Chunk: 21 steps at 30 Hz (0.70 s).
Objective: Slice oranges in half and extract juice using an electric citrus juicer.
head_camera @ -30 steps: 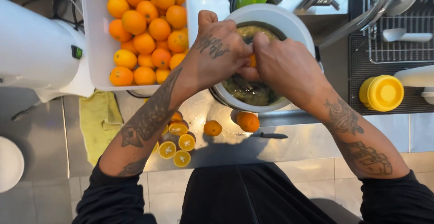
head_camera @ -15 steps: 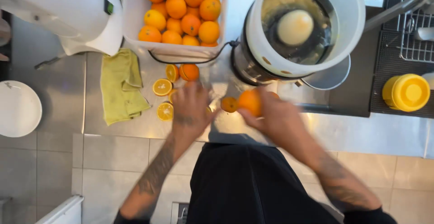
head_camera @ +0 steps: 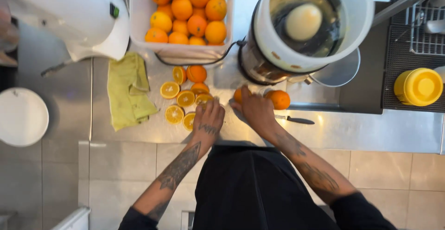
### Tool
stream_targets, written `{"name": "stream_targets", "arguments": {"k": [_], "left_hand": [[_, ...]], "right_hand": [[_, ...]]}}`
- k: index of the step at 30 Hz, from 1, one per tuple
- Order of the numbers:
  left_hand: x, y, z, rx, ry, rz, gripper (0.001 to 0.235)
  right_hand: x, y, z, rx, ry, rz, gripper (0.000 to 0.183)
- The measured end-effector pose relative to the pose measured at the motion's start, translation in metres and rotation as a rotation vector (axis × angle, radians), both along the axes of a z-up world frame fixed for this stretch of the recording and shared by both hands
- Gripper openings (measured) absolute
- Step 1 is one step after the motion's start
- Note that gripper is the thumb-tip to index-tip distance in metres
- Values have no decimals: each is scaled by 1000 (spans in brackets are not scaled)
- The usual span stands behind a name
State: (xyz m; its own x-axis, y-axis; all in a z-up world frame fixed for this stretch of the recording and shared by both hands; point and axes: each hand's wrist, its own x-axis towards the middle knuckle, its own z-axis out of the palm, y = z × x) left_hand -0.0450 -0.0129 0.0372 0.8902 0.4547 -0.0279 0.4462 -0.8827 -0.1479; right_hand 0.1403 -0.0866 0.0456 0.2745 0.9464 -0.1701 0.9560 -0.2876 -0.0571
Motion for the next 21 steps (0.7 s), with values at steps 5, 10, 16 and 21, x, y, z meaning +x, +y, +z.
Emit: {"name": "stream_targets", "arguments": {"k": [5,10,16,21], "left_hand": [[21,-4,120,-218,-511,-1,50],[64,3,170,-213,-934,-165,46],[139,53,227,-146,-1093,-261,46],[170,94,241,-103,-805,-169,49]], "right_hand": [[30,-10,148,-51,656,-142,62],[60,-14,240,211,868,84,65],[134,29,274,230,607,54,66],[173,75,263,158,0,148,66]]}}
